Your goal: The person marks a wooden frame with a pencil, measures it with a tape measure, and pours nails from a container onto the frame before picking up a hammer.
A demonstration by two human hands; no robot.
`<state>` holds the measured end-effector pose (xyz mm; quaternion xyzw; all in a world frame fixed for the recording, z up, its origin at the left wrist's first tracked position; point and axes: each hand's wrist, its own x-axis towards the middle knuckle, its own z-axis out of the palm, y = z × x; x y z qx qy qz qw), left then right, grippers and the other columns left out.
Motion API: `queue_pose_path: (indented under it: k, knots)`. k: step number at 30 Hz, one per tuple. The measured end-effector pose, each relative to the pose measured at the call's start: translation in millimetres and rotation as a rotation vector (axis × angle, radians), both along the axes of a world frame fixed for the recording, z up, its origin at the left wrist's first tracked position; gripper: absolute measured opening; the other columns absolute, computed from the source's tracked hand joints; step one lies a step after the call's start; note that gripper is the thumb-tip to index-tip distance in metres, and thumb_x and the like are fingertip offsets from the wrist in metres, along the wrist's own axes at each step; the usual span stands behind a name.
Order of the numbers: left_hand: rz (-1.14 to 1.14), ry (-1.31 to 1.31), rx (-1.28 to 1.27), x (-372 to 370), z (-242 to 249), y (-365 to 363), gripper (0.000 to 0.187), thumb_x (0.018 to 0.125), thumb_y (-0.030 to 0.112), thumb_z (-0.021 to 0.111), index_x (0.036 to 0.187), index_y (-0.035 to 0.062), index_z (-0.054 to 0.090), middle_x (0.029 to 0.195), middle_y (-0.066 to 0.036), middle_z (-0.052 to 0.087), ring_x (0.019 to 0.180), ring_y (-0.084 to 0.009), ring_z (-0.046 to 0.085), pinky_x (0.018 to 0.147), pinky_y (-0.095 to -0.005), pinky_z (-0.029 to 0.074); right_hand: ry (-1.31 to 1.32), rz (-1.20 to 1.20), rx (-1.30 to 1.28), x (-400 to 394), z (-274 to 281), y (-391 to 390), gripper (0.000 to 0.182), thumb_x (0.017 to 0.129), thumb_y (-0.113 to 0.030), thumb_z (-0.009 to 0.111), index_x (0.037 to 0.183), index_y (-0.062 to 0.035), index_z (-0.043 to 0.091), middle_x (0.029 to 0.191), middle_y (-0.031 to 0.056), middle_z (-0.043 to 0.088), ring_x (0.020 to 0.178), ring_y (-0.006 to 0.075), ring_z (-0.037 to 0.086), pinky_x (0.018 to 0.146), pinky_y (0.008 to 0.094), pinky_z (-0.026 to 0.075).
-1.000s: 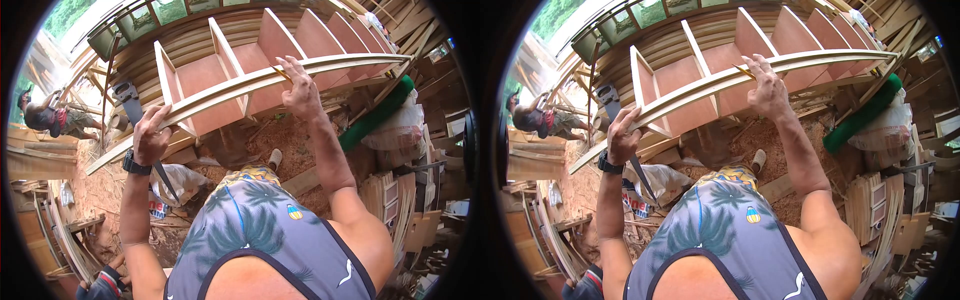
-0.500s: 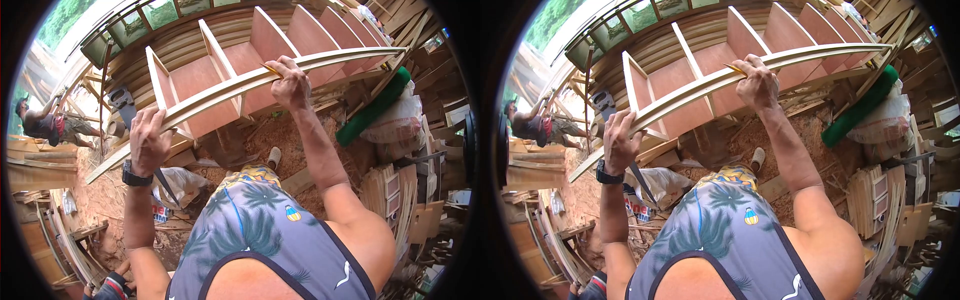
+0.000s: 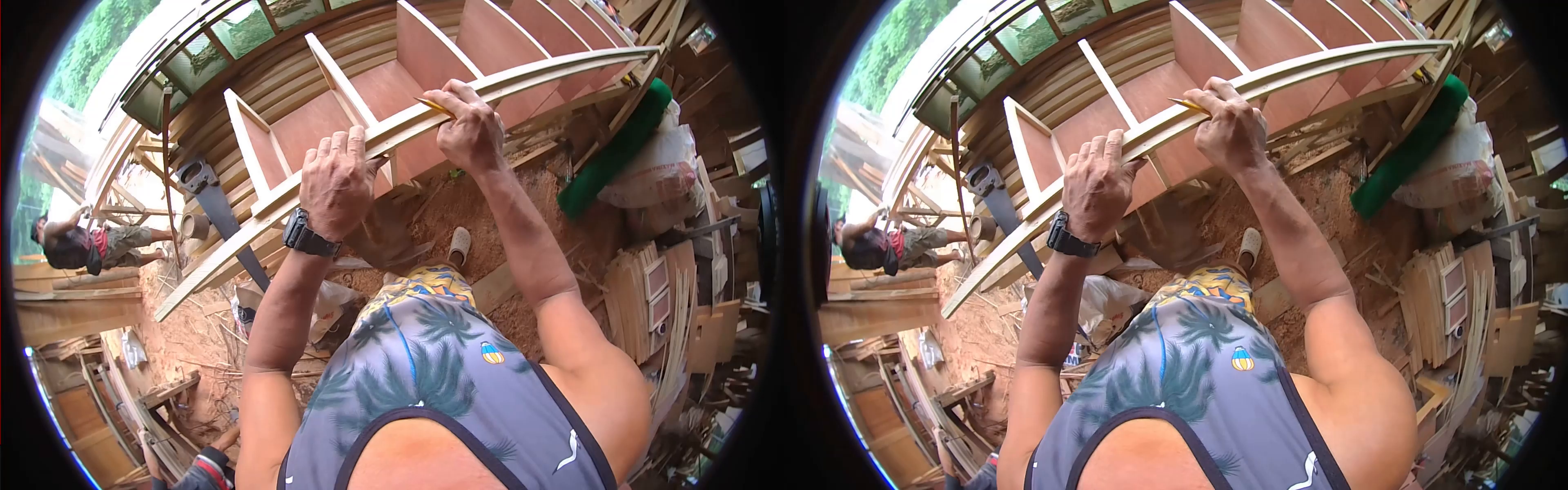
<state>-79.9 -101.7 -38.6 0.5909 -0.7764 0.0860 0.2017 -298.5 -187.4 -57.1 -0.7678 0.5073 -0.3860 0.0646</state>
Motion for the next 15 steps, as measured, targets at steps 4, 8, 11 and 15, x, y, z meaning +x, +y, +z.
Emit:
queue_pose_path:
  k: [4, 8, 11, 15]
  knots:
    - [-0.022, -0.005, -0.028, 1, -2, -1, 0.047, 0.093, 0.032, 0.070, 0.125, -0.0003, 0.059, 0.105, -0.016, 0.066, 0.097, -0.0338, 0.063, 0.081, -0.0451, 0.048, -0.187, 0.019, -0.116, 3, -9, 26, 0.046, 0.080, 0.003, 0.059, 0.125, -0.0043, 0.069, 0.117, 0.0175, 0.066, 0.093, 0.0295, 0.072, 0.086, 0.0412, 0.060]
    - [0.000, 0.006, -0.008, 1, -2, -1, 0.047, 0.092, 0.032, 0.071, 0.125, -0.0004, 0.059, 0.103, -0.015, 0.065, 0.095, -0.0336, 0.063, 0.080, -0.0451, 0.048, -0.389, 0.170, 0.282, 7, -44, 96, 0.043, 0.096, -0.002, 0.055, 0.139, -0.0020, 0.056, 0.104, 0.0122, 0.068, 0.084, 0.0201, 0.067, 0.078, 0.0323, 0.055]
    - [-0.007, -0.005, -0.023, 4, -6, -1, 0.049, 0.092, 0.032, 0.071, 0.126, -0.0005, 0.059, 0.103, -0.016, 0.065, 0.095, -0.0336, 0.063, 0.080, -0.0451, 0.048, -0.714, 0.335, 1.042, 31, -100, 126, 0.035, 0.105, -0.016, 0.053, 0.138, -0.0031, 0.058, 0.089, 0.0049, 0.068, 0.073, 0.0109, 0.061, 0.067, 0.0270, 0.052]
    - [0.004, 0.023, 0.034, 3, 0, -1, 0.052, 0.089, 0.032, 0.073, 0.127, -0.0008, 0.058, 0.104, -0.017, 0.065, 0.097, -0.0339, 0.063, 0.081, -0.0443, 0.048, -0.884, 0.413, 1.198, 59, -65, 102, 0.026, 0.107, -0.019, 0.053, 0.124, -0.0017, 0.064, 0.080, 0.0017, 0.064, 0.060, 0.0077, 0.055, 0.054, 0.0244, 0.046]
